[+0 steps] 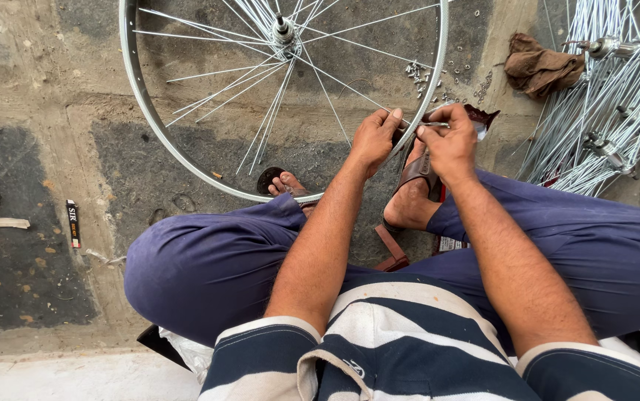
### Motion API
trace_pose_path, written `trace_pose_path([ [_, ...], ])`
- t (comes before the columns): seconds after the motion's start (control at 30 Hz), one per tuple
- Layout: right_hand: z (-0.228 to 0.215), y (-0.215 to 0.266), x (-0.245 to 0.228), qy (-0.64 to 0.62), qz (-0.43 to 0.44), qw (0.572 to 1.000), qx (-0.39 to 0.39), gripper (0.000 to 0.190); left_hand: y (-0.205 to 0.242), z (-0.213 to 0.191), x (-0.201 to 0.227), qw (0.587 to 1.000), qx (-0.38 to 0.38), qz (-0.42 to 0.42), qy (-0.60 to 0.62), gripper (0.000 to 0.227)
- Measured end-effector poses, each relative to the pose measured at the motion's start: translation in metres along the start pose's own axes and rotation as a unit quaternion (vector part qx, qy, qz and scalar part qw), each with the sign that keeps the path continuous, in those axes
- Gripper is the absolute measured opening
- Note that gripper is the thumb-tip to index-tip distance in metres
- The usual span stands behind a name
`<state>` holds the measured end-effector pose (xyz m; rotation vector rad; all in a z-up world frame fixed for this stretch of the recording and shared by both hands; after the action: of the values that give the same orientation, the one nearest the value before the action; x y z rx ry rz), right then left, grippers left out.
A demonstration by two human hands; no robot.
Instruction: The person sits on the floor and installs spokes into a bicycle wheel rim, threading them through the rim holes and securing them with nipples. The person repeatedly picks up spokes and nipples, inserts them, and tightens them by hand.
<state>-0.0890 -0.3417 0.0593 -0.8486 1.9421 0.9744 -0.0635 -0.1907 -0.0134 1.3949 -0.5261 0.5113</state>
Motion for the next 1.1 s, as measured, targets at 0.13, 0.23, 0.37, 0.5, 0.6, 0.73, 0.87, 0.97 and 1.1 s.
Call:
trace_pose_path([
  [0.13, 0.002, 0.000, 0.011, -0.064, 0.107, 0.992, 0.000, 0.030, 0.003, -0.001, 0.002, 1.000, 0.001, 0.000, -0.009, 0.039],
  [0.23, 0.004, 0.000, 0.020, -0.081, 0.157, 0.984, -0.006, 0.028, 0.003, 0.001, 0.004, 1.000, -0.006, 0.011, 0.023, 0.035],
  [0.37, 0.011, -0.001, 0.030, -0.111, 0.133, 0.985, -0.003, 0.023, 0.003, 0.004, 0.000, 0.995, -0.040, -0.027, 0.087, 0.031],
  [0.5, 0.013, -0.003, 0.036, -0.102, 0.141, 0.985, 0.019, 0.020, 0.001, 0.005, -0.004, 0.995, -0.042, -0.036, 0.086, 0.030],
  [0.6, 0.011, -0.002, 0.039, -0.117, 0.186, 0.975, 0.021, 0.021, 0.000, 0.008, -0.007, 0.992, -0.049, -0.040, 0.108, 0.029],
  [0.73, 0.013, -0.001, 0.043, -0.157, 0.237, 0.958, 0.026, 0.028, -0.002, 0.004, -0.005, 0.991, -0.051, -0.037, 0.117, 0.028],
  [0.87, 0.010, -0.005, 0.047, -0.171, 0.222, 0.959, 0.041, 0.028, 0.002, 0.005, -0.001, 0.992, -0.050, -0.034, 0.111, 0.029],
  [0.97, 0.012, -0.006, 0.045, -0.171, 0.210, 0.962, 0.045, 0.027, 0.005, 0.003, 0.005, 0.995, -0.042, -0.025, 0.082, 0.030],
  [1.1, 0.014, -0.004, 0.042, -0.132, 0.206, 0.969, 0.043, 0.024, 0.005, 0.002, 0.005, 0.997, -0.020, -0.051, 0.051, 0.032],
])
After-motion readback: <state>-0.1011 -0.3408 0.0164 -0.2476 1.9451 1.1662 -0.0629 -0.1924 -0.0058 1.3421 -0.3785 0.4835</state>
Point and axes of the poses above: each hand's wrist, its own y-axis away from the middle knuckle, its own z-axis out of the palm, x = y × z, the point moved 4 cm from there along -y, towards the middle knuckle, and after that the axes turned 12 degrees about x, right-handed, at the moved point
